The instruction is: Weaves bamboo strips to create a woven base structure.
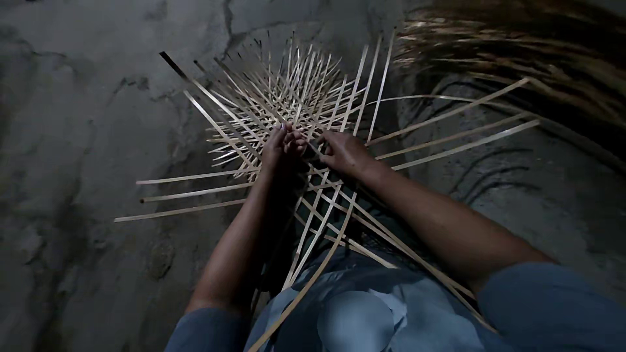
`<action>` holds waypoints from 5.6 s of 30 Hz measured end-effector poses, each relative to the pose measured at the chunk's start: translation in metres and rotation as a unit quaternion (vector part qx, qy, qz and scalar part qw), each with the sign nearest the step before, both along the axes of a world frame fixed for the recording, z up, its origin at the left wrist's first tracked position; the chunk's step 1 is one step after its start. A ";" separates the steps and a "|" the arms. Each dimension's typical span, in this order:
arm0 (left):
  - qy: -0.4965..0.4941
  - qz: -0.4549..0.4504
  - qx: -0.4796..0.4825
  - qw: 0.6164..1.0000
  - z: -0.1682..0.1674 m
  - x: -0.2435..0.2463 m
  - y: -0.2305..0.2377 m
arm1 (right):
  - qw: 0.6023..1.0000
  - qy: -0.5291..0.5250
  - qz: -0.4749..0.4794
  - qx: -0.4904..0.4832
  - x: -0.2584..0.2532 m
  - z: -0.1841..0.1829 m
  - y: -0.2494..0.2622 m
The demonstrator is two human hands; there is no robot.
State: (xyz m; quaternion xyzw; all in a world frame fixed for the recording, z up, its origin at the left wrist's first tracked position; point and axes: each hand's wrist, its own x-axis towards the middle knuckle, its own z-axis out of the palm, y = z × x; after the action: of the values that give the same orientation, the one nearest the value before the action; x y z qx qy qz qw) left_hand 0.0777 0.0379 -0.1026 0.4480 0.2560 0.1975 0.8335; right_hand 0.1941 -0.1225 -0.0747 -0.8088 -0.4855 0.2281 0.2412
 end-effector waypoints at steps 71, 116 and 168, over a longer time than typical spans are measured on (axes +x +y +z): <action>0.226 0.102 0.140 0.959 0.012 -0.054 0.013 | 0.996 0.021 0.075 -0.040 -0.042 0.014 0.070; 0.132 -0.141 0.213 0.958 -0.001 -0.060 0.047 | 0.994 0.092 0.026 0.045 -0.034 -0.003 0.054; 0.140 -0.115 0.399 0.899 0.043 -0.066 0.011 | 0.838 0.411 -0.228 0.278 -0.004 0.034 0.036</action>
State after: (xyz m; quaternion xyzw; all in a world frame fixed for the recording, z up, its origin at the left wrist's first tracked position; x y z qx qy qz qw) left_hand 0.0114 0.0485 -0.0594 0.7923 0.2162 0.1212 0.5575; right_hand 0.1899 -0.0868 -0.0411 -0.6271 -0.1866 0.3339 0.6785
